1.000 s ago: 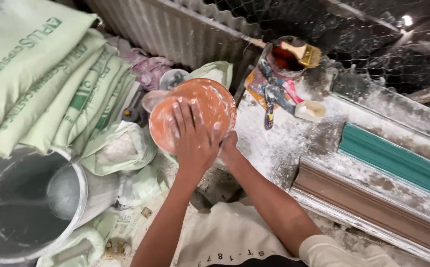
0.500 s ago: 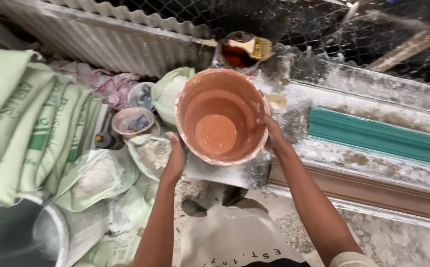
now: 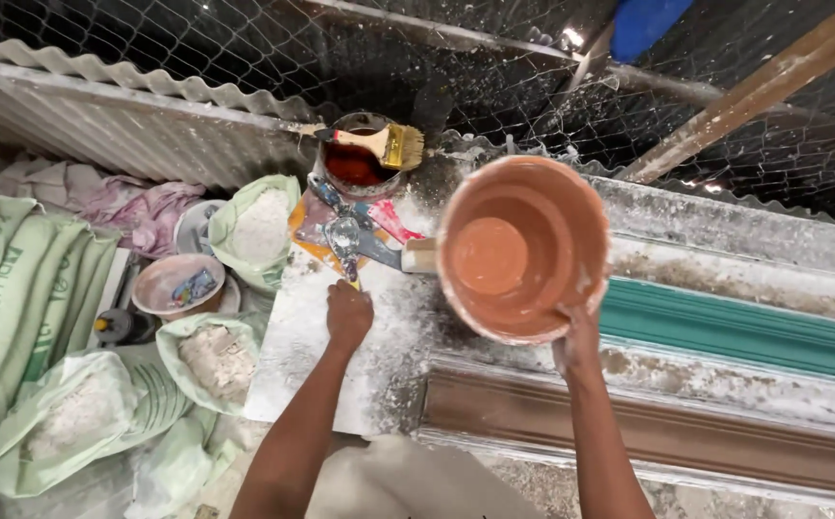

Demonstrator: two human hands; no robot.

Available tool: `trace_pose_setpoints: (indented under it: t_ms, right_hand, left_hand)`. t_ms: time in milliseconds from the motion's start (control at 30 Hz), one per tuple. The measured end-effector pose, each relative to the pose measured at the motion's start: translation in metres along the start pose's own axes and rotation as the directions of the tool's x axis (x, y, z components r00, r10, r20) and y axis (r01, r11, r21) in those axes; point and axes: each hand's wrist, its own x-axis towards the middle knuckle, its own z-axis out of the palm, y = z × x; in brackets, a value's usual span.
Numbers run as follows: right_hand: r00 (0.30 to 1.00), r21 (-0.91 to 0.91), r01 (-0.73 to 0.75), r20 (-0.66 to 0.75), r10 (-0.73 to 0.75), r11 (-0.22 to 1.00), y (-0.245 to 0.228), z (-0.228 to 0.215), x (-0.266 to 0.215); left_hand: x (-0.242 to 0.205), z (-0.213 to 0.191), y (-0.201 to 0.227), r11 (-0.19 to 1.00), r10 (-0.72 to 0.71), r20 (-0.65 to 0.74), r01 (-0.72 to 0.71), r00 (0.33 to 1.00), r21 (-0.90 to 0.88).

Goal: The person cleans a long, dusty metal surface using a yellow sponge, wiping away white powder. They then place a green metal strip on the surface and proceed to mix a white powder with water in a bucket using a trowel.

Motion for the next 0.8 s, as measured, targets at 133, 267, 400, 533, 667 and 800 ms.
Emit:
trace_pose_setpoints:
  t_ms: [133,267,400,533,667,800]
  right_hand:
    - [0.997,0.071,0.07,-0.049,-0.067,0.995,-0.007,-0.048,0.001]
    - [0.996,0.087,0.034,-0.083,-0.026,0.996,-0.005,-0.059,0.006]
    - [0.99,0.091,-0.057,-0.121,0.067,0.994,0.009,-0.055,0.028]
    - [0.982,0.08,-0.107,-0.147,0.118,0.991,-0.008,-0.019,0.04]
    - [0.973,0.102,-0.15,-0.16,0.165,0.983,-0.002,-0.019,0.06]
    - [0.965,0.152,-0.177,-0.17,0.202,0.972,0.009,-0.016,0.078]
  left_hand:
    - [-0.015,-0.036,0.013,0.996,-0.011,-0.031,0.014,0.999,0.091]
    - [0.006,-0.068,0.036,0.978,0.141,-0.042,-0.133,0.989,0.162]
    - [0.073,-0.057,0.045,0.889,0.303,0.06,-0.304,0.951,0.343]
    - [0.126,-0.06,0.057,0.884,0.317,0.164,-0.353,0.934,0.306]
    - [0.177,-0.066,0.102,0.954,0.298,0.01,-0.297,0.955,-0.04]
    - [0.254,-0.021,0.117,0.391,-0.21,0.223,0.291,0.952,-0.873]
